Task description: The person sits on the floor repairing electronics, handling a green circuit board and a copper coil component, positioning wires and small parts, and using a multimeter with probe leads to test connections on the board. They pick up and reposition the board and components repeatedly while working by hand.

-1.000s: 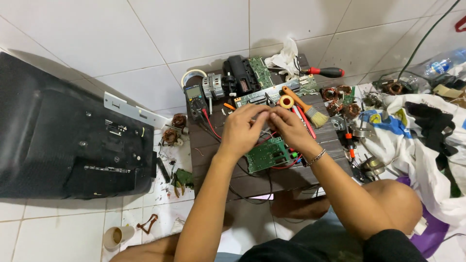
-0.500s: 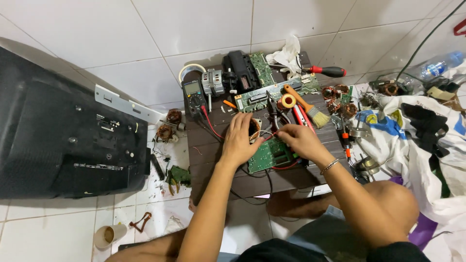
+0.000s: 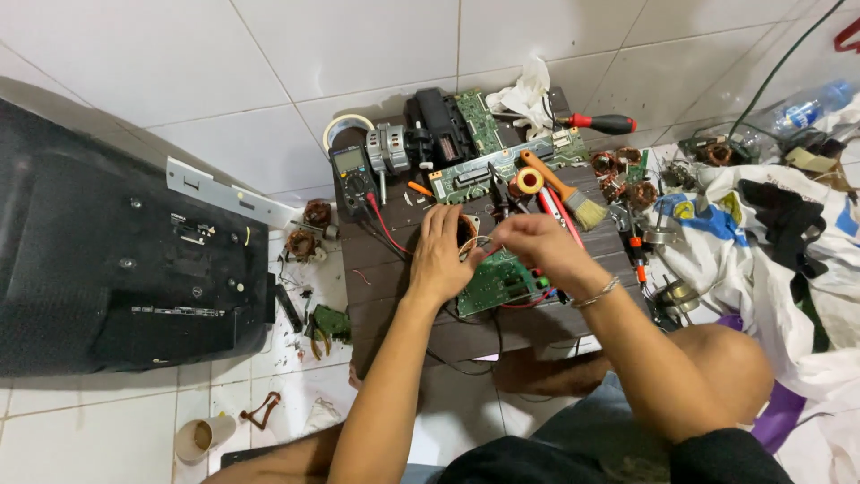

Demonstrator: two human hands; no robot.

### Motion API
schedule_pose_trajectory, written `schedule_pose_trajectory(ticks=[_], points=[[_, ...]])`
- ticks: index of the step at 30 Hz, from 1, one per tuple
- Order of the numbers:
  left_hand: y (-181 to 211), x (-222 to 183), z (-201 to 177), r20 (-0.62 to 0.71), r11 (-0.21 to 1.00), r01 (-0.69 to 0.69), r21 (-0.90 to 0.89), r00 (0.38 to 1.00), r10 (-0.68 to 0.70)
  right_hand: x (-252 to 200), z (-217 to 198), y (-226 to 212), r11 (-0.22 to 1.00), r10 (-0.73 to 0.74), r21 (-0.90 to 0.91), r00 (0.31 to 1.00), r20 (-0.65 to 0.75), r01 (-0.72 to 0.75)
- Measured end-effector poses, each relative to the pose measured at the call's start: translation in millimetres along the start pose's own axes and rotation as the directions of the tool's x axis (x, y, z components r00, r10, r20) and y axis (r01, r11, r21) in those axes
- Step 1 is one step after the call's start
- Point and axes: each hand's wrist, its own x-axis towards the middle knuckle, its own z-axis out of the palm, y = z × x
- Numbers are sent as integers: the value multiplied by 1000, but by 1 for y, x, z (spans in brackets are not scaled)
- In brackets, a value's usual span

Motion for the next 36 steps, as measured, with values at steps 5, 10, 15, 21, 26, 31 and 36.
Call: schedule_pose_trajectory(ticks=[5, 10, 15, 21, 26, 31, 36], points=[[-9, 0, 8, -13, 1000, 1, -12, 1000, -2, 12, -51, 69, 940, 70, 337, 997, -15, -61], [-5, -1, 5, 0, 1000, 8, 14, 1000, -8, 11, -32, 28, 925, 14, 380, 1000, 21, -21], [0, -7, -3, 35, 999, 45, 20, 998, -45, -6, -28, -18, 971, -228, -132, 934, -275, 198], [45, -18, -21, -349, 991, 19, -131, 935, -64, -44, -90, -47, 911, -376, -75, 741, -557, 406], [116, -8, -75, -520, 963, -188, -193, 852, 62, -91, -93, -76, 810, -586, -392, 632, -506, 437], [182, -3, -96, -329, 888, -338, -312, 915, 233, -115, -26, -92, 786, -579, -482, 733, -357, 386], [180, -12, -94, -293, 810, -134, -570, 955, -49, -93, 20, -48, 403, -634, -810, 768, 88, 425]])
